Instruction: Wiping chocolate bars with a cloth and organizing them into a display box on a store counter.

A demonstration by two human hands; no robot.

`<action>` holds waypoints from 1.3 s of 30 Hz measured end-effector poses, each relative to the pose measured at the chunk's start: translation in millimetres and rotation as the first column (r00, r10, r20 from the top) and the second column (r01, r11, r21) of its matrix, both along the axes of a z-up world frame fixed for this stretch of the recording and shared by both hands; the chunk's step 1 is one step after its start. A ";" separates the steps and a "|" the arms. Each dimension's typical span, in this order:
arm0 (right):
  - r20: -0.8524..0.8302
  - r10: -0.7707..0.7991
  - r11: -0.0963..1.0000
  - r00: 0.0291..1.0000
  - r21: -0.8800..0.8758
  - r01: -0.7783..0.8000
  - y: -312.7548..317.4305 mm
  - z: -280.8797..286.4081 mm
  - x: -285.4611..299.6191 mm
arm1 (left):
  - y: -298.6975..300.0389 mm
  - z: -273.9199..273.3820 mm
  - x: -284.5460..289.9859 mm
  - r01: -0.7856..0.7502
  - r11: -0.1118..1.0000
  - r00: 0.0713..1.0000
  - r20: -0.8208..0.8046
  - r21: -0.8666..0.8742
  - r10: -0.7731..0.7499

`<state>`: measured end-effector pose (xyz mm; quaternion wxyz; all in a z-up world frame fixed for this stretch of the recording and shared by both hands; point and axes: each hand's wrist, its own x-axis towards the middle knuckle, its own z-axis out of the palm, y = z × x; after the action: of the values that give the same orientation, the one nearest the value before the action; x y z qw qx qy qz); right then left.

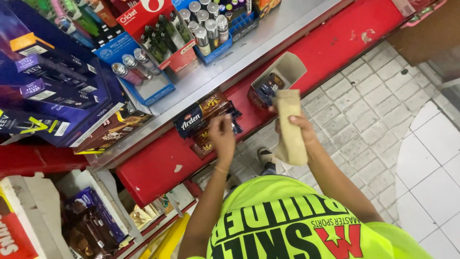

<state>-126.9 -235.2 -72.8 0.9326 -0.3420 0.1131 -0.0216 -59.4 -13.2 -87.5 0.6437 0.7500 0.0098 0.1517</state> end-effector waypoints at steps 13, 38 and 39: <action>-0.052 -0.124 0.983 0.991 0.131 0.130 -100.8 -51.5 -44.5 | -115.5 10.5 70.4 0.120 0.714 0.992 -0.068 0.690 -0.102; -0.155 -0.172 0.970 0.973 -0.197 0.140 -90.1 -34.4 26.5 | -131.3 82.0 36.9 0.380 0.910 0.924 -0.114 0.168 -0.365; -0.134 -0.209 0.955 0.969 -0.243 0.172 -91.6 -29.9 27.5 | -121.2 100.6 33.8 0.403 0.915 0.908 -0.125 -0.007 -0.400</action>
<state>-99.4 -326.9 -102.7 0.8685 -0.4356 0.2158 -0.0972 -25.6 -134.4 13.1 0.6522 0.7500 -0.1061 -0.0307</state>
